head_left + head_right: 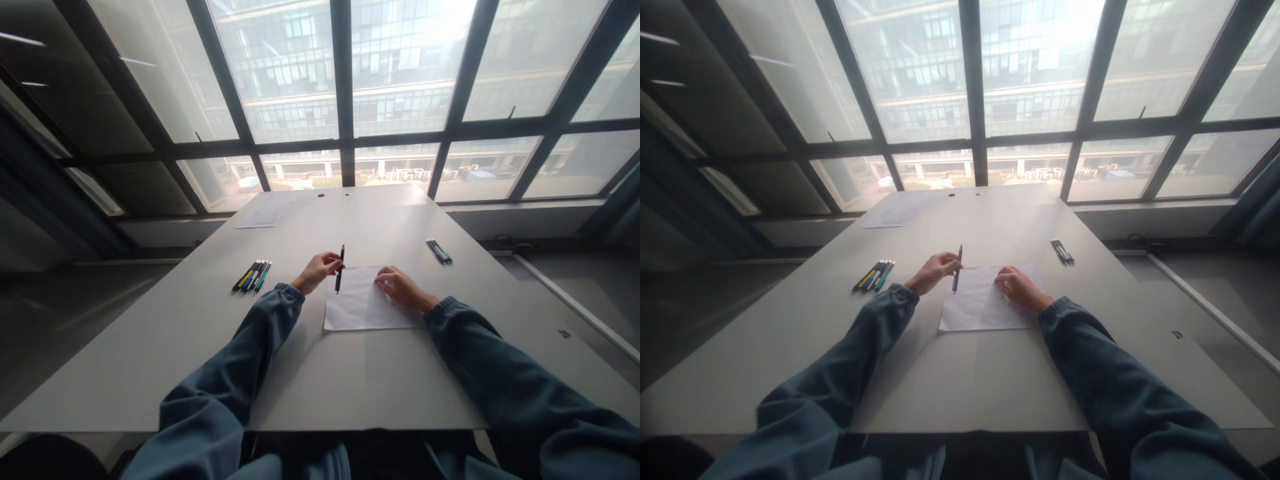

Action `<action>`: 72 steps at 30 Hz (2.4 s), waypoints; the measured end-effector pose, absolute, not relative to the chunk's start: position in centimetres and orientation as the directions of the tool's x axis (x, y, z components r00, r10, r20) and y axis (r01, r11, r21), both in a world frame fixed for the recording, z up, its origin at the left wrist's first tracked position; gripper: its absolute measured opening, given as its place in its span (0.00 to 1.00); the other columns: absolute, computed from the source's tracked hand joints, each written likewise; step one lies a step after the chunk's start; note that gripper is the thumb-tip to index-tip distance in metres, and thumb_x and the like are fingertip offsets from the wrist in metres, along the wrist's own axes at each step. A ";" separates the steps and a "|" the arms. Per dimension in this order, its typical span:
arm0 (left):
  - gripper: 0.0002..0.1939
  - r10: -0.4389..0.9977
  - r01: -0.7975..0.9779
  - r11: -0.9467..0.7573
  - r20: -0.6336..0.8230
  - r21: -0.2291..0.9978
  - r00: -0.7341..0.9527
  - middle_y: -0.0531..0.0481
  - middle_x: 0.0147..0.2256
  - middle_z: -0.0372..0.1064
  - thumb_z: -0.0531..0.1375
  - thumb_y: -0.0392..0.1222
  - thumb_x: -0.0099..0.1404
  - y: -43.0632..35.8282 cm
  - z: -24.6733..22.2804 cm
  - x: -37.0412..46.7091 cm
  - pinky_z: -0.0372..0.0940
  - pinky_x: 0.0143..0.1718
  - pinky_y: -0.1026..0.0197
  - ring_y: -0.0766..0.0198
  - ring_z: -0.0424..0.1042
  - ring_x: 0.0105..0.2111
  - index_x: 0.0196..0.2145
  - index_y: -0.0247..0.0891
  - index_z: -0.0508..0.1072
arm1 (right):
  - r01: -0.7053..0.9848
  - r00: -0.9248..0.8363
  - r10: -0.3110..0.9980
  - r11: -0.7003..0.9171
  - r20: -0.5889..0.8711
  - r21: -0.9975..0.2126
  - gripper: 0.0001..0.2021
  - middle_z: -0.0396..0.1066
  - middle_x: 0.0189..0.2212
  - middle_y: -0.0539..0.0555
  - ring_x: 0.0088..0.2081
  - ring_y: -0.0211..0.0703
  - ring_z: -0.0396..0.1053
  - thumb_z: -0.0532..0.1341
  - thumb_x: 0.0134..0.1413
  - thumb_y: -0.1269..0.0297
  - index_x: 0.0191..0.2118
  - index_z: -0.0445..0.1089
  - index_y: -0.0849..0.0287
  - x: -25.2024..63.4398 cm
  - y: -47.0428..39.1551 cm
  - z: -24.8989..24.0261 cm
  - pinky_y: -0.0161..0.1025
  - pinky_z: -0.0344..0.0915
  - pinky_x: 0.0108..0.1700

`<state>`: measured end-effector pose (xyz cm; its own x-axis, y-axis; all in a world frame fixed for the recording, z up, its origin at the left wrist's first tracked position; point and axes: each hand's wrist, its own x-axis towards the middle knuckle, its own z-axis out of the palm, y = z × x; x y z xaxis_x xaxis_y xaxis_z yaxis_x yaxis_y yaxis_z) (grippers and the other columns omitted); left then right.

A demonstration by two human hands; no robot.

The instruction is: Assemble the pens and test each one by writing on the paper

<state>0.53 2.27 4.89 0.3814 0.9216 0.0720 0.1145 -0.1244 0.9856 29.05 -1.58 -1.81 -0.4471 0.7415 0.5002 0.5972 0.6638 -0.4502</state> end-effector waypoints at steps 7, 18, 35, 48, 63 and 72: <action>0.35 0.908 -0.160 -0.150 0.200 0.976 0.368 0.49 0.35 0.72 0.69 0.47 0.57 0.2 1.4 4.7 0.72 0.45 0.49 0.59 0.77 0.37 0.58 0.39 0.60 | 0.528 -0.315 0.739 0.658 0.595 -0.537 0.12 0.74 0.38 0.57 0.37 0.44 0.72 0.55 0.66 0.64 0.43 0.76 0.57 28.8 -1.9 -0.6 0.43 0.69 0.43; 0.23 0.940 -0.238 -0.229 0.278 0.944 0.196 0.48 0.35 0.74 0.70 0.50 0.56 0.0 0.2 5.6 0.74 0.42 0.51 0.60 0.78 0.34 0.38 0.38 0.62 | 0.404 -0.226 0.801 0.595 0.555 -0.695 0.11 0.74 0.27 0.52 0.26 0.40 0.69 0.62 0.59 0.58 0.43 0.76 0.58 28.0 -2.2 -0.5 0.38 0.69 0.32; 0.13 0.887 0.134 -0.459 0.444 0.879 0.126 0.45 0.32 0.78 0.63 0.46 0.62 1.3 -0.2 3.2 0.72 0.39 0.55 0.60 0.77 0.32 0.39 0.34 0.76 | 0.119 -0.012 0.874 0.483 0.485 -0.867 0.17 0.74 0.27 0.53 0.26 0.40 0.70 0.63 0.55 0.51 0.42 0.77 0.59 28.8 -1.0 -1.4 0.40 0.70 0.29; 0.09 0.832 0.385 -0.544 0.540 0.746 0.128 0.46 0.35 0.77 0.64 0.46 0.62 1.0 0.4 2.8 0.67 0.34 0.58 0.60 0.72 0.33 0.37 0.40 0.81 | 0.049 0.187 0.888 0.419 0.421 -0.907 0.18 0.74 0.23 0.52 0.25 0.41 0.71 0.70 0.44 0.50 0.35 0.76 0.60 28.8 -0.7 -1.5 0.41 0.71 0.30; 0.09 0.829 0.411 -0.543 0.547 0.733 0.119 0.46 0.34 0.76 0.63 0.46 0.63 0.7 0.8 2.7 0.67 0.34 0.59 0.60 0.72 0.33 0.37 0.40 0.80 | 0.056 0.207 0.880 0.427 0.428 -0.903 0.18 0.73 0.22 0.51 0.24 0.40 0.69 0.70 0.44 0.49 0.33 0.75 0.60 28.8 -0.6 -1.6 0.39 0.69 0.28; 0.10 0.838 0.403 -0.530 0.533 0.746 0.115 0.46 0.34 0.76 0.63 0.47 0.63 0.8 0.7 2.8 0.67 0.35 0.58 0.59 0.73 0.34 0.36 0.41 0.80 | 0.059 0.189 0.886 0.421 0.424 -0.905 0.17 0.72 0.22 0.51 0.24 0.40 0.69 0.69 0.45 0.50 0.33 0.75 0.60 28.8 -0.7 -1.6 0.39 0.69 0.28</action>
